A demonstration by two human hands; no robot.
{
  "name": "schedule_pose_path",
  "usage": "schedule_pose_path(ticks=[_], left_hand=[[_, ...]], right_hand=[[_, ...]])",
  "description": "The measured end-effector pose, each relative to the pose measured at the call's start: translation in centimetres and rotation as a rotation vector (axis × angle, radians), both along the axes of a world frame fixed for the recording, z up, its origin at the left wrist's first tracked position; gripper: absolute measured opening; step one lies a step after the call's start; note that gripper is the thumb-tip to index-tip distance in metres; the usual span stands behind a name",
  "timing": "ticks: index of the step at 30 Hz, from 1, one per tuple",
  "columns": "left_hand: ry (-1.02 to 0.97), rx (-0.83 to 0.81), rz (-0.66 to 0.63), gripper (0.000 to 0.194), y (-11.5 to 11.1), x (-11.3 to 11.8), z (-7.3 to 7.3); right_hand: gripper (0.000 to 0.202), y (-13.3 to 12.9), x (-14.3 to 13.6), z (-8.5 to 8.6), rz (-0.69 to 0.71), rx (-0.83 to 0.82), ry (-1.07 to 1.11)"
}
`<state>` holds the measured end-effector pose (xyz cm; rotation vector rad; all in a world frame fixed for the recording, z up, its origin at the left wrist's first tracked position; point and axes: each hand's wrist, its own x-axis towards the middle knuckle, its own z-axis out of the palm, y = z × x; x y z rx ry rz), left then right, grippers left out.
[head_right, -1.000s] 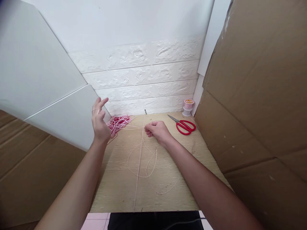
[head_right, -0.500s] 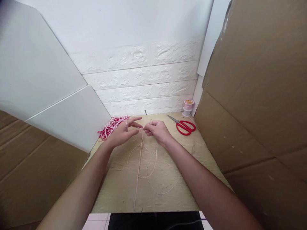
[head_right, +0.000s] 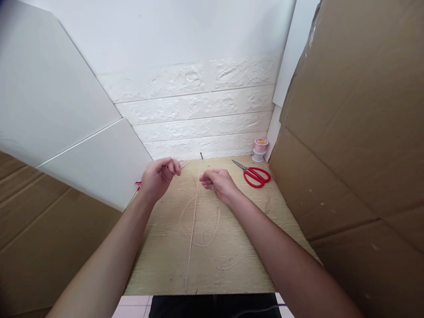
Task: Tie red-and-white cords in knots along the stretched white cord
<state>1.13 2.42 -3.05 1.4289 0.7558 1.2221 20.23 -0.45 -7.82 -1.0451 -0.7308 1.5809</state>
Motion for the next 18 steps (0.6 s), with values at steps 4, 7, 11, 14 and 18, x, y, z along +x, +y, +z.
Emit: schedule_pose_path(ticks=[4, 7, 11, 14, 18], left_hand=[[-0.177, -0.021, 0.037, 0.037, 0.2, -0.3, 0.4], [0.099, 0.233, 0.277, 0.034, 0.0, -0.4, 0.2], [0.458, 0.509, 0.535, 0.029, -0.4, -0.3, -0.1], [0.470, 0.606, 0.660, 0.023, -0.7, -0.2, -0.1], [0.425, 0.673, 0.763, 0.022, -1.1, 0.2, 0.1]], right_hand=[[0.008, 0.0, 0.1, 0.3, -0.023, -0.039, 0.050], [0.010, 0.0, 0.2, 0.3, -0.061, -0.053, 0.072], [0.010, 0.3, 0.3, 0.0, -0.141, -0.053, 0.090], [0.010, 0.6, 0.4, -0.1, -0.188, -0.049, 0.097], [0.010, 0.7, 0.5, -0.2, -0.235, -0.048, 0.098]])
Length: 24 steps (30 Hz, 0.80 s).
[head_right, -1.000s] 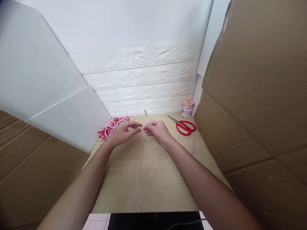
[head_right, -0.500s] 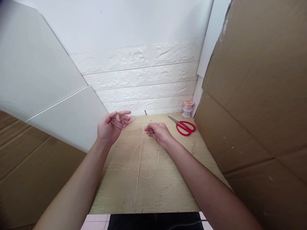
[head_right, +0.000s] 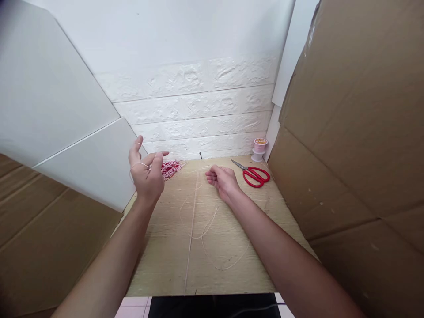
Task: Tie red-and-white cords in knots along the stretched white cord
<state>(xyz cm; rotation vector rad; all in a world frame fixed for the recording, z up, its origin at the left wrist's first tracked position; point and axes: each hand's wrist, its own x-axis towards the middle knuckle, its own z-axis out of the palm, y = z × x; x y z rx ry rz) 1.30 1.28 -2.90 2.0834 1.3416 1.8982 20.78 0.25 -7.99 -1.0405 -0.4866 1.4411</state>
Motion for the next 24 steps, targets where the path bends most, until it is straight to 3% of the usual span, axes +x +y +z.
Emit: schedule_pose_path(ticks=[3, 7, 10, 16, 24], left_hand=[[-0.144, -0.038, -0.051, 0.029, 0.0, 0.3, 0.4], [-0.586, -0.372, -0.311, 0.044, 0.6, 0.3, 1.1], [-0.793, -0.558, -0.436, 0.038, 0.8, 0.1, 1.3], [-0.800, -0.564, -0.459, 0.033, 0.5, 0.5, 1.2], [-0.804, -0.584, -0.429, 0.035, 0.4, 0.4, 1.5]], right_hand=[[0.010, -0.1, -0.1, 0.1, -0.041, 0.020, 0.002], [0.002, -0.3, -0.4, 0.3, -0.058, 0.132, 0.001], [0.010, -0.5, -0.6, 0.4, -0.012, 0.228, 0.010], [0.018, -0.8, -0.5, 0.3, 0.143, 0.347, 0.117], [0.023, -0.8, -0.2, 0.3, 0.349, 0.230, 0.195]])
